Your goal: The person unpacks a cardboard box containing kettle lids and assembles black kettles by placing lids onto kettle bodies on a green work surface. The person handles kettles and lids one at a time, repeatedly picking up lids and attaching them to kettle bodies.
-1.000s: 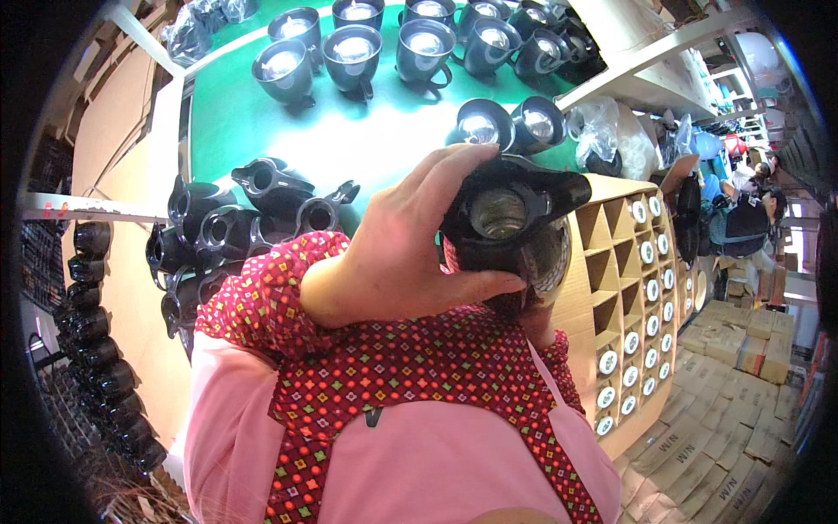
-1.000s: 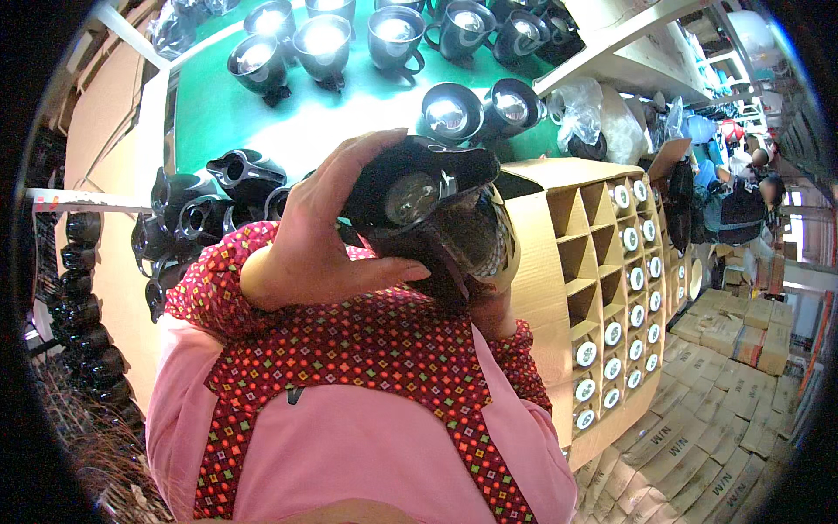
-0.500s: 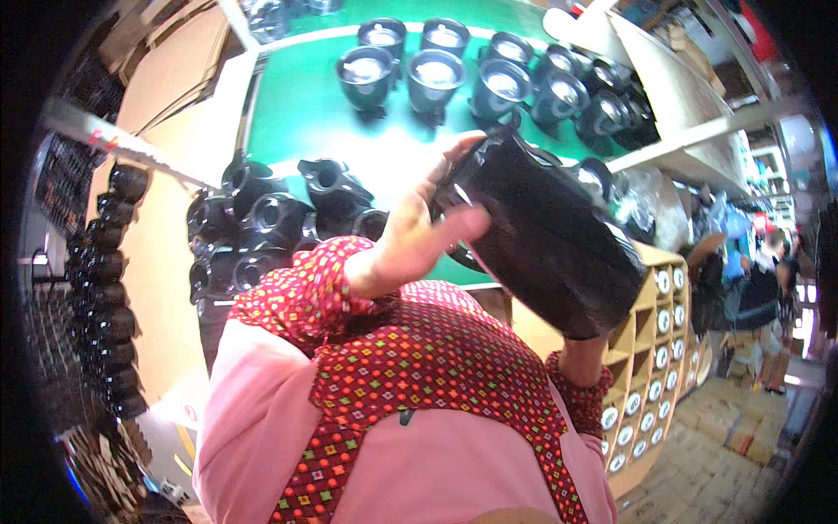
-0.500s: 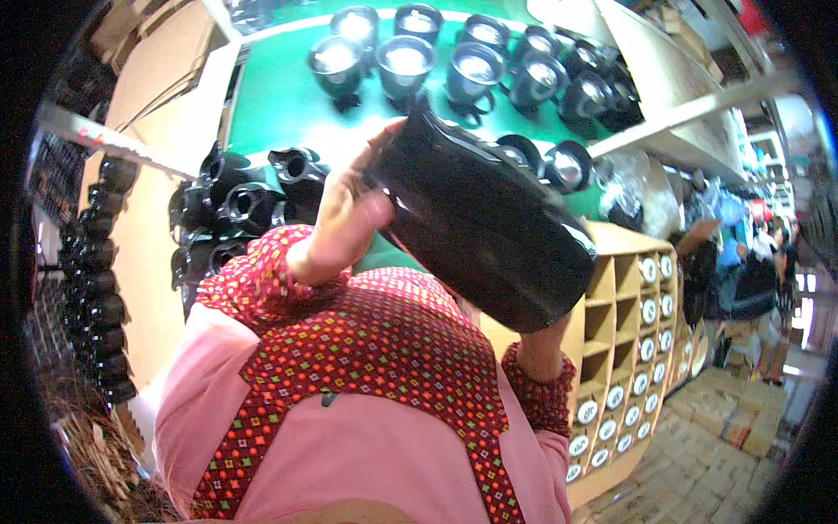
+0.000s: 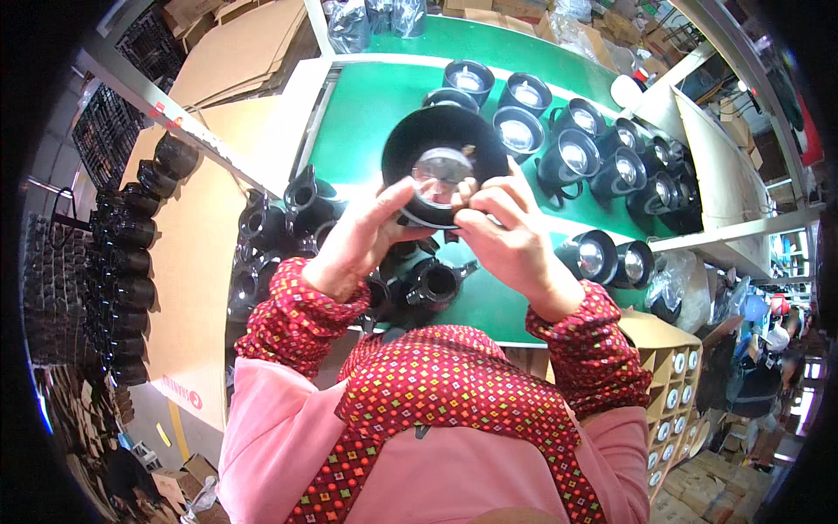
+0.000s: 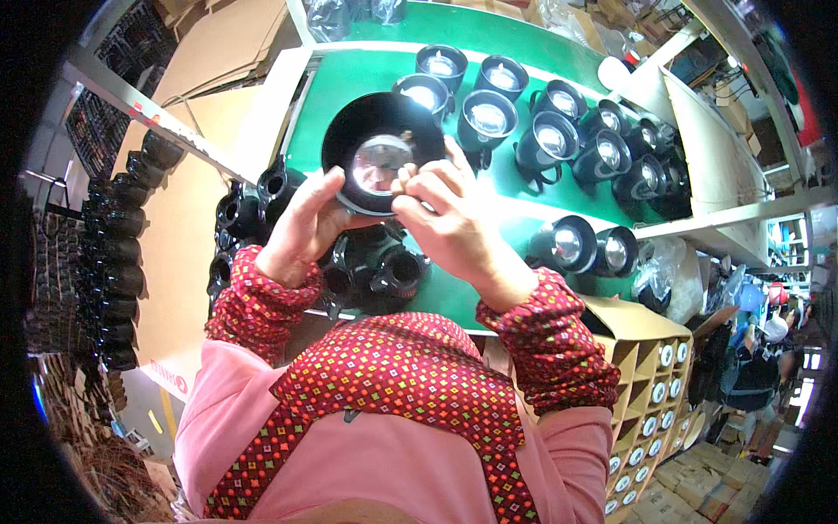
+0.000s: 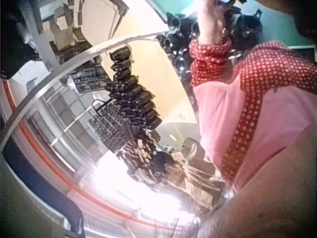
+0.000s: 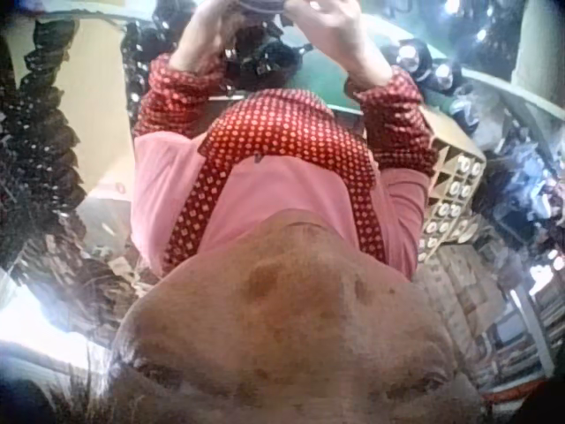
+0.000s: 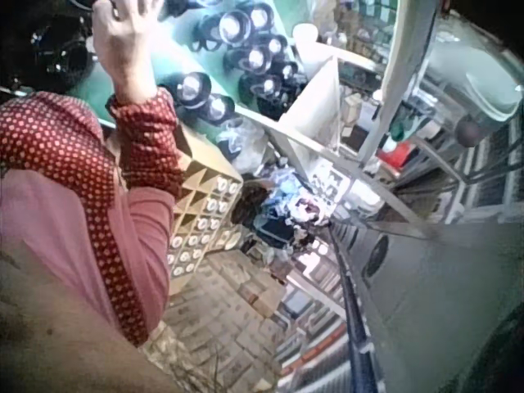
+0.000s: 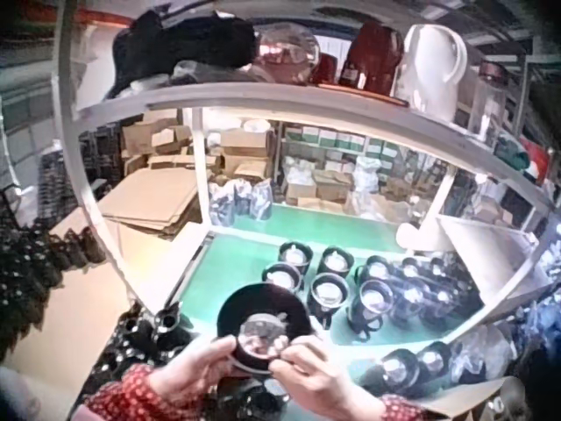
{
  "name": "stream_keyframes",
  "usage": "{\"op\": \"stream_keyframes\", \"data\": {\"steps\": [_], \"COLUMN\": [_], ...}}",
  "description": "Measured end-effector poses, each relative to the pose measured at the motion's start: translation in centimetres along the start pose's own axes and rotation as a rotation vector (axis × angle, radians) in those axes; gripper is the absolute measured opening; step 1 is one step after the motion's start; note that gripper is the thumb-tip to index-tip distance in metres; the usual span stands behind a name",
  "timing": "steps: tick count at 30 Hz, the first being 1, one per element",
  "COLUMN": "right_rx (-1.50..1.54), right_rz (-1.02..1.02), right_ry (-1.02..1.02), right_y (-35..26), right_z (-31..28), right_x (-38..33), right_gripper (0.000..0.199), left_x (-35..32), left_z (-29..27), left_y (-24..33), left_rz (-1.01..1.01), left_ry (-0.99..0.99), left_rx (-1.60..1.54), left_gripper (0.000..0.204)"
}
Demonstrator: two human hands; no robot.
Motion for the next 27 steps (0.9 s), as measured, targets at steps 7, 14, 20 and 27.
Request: {"op": "stream_keyframes", "data": {"steps": [7, 14, 20, 27], "right_rx": [0.237, 0.192, 0.139, -0.035], "right_rz": [0.045, 0.268, 0.698, 1.202], "right_ry": [-0.038, -0.239, -0.248, -0.182], "right_y": [2.0, 4.6, 5.2, 0.1], "right_z": [6.6, 7.7, 4.6, -4.6], "right_x": [6.6, -0.1, -13.0, -28.2], "right_gripper": [0.043, 0.046, 0.031, 0.016], "left_x": [1.2, 14.3, 24.1, 29.3], "left_z": [-12.9, -28.7, -37.4, -37.9], "left_y": [2.8, 2.1, 2.2, -6.2], "left_rz": [-0.012, -0.060, -0.075, -0.127], "left_ry": [0.351, 0.483, 0.231, -0.189], "left_rx": [0.041, 0.175, 1.334, 1.891], "left_gripper": [0.045, 0.011, 0.043, 0.065]}}
Point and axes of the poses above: each hand's wrist, its own x-axis towards the middle knuckle, its own z-axis out of the palm, y = z × x, the point moved 8 cm from there along x, towards the middle knuckle, and after that the axes turned 9 degrees about -y, right-handed, at the moved point
